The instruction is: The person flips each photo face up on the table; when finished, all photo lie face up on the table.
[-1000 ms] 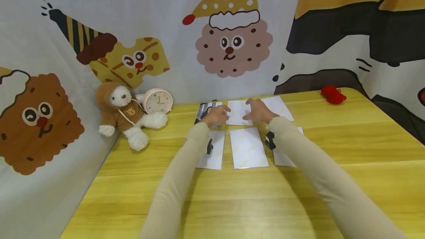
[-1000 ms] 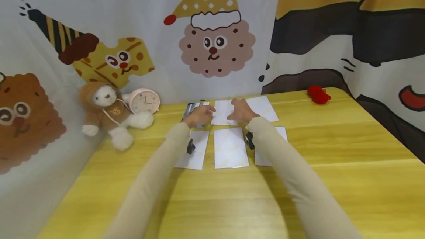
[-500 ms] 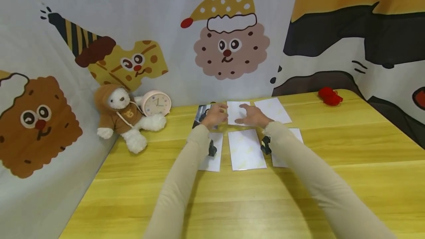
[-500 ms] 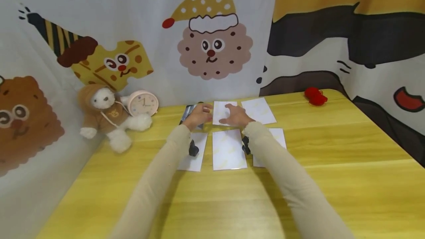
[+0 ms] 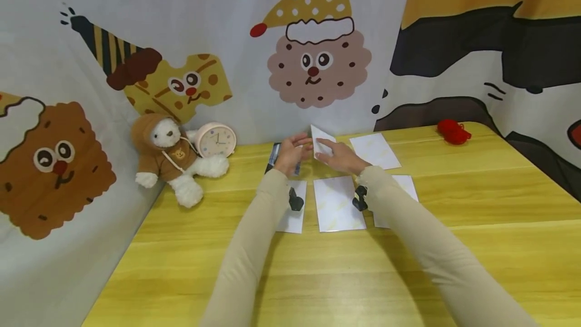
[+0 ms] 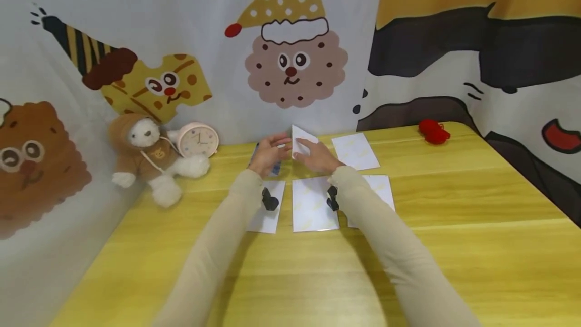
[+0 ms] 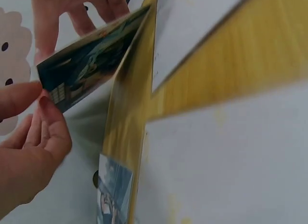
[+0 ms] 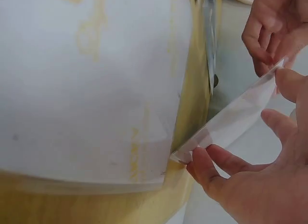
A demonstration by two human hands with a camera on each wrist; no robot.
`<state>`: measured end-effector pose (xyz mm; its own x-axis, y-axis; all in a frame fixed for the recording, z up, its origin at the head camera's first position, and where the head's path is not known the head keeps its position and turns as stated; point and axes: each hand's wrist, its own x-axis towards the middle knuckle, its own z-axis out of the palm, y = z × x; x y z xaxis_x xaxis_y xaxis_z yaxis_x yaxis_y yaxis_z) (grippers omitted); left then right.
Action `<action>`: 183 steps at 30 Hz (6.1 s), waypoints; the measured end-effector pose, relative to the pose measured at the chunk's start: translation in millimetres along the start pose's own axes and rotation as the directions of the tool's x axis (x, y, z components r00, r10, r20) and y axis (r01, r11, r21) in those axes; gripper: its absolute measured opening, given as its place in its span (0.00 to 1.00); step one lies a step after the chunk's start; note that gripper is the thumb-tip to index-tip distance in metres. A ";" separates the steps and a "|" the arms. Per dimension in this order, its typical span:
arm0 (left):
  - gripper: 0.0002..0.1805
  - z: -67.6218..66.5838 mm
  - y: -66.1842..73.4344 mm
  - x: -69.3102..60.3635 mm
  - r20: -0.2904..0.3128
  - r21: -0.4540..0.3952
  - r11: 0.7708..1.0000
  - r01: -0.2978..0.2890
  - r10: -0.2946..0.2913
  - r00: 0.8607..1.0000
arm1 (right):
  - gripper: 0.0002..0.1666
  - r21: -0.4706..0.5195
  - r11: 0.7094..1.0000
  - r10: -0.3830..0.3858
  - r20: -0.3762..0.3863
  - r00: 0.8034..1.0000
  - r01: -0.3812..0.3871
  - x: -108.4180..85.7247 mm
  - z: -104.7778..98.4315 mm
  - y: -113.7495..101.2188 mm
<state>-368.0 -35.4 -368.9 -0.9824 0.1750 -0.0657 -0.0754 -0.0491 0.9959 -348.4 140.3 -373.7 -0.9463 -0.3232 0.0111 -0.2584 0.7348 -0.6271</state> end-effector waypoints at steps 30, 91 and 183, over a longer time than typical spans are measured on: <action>0.34 22.2 11.2 -8.2 0.040 0.390 0.905 -0.172 0.170 0.985 | 0.37 0.321 0.944 -0.007 -0.199 0.980 0.072 -3.2 -26.5 -12.9; 0.22 13.0 -5.6 1.0 -0.009 0.943 0.334 0.014 -0.015 1.000 | 0.24 -0.202 0.947 0.233 -0.099 0.967 -0.249 20.0 -6.9 37.3; 0.27 96.2 -14.4 -0.4 -0.054 0.280 0.959 -0.032 0.049 0.997 | 0.31 0.243 0.933 0.331 -0.280 0.901 -0.266 -41.6 -72.8 79.8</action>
<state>-350.1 59.8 -377.3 -0.9927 0.1190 -0.0198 0.0072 0.2226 0.9749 -343.9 255.8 -367.6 -0.9927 0.1187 0.0209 0.0585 0.6264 -0.7773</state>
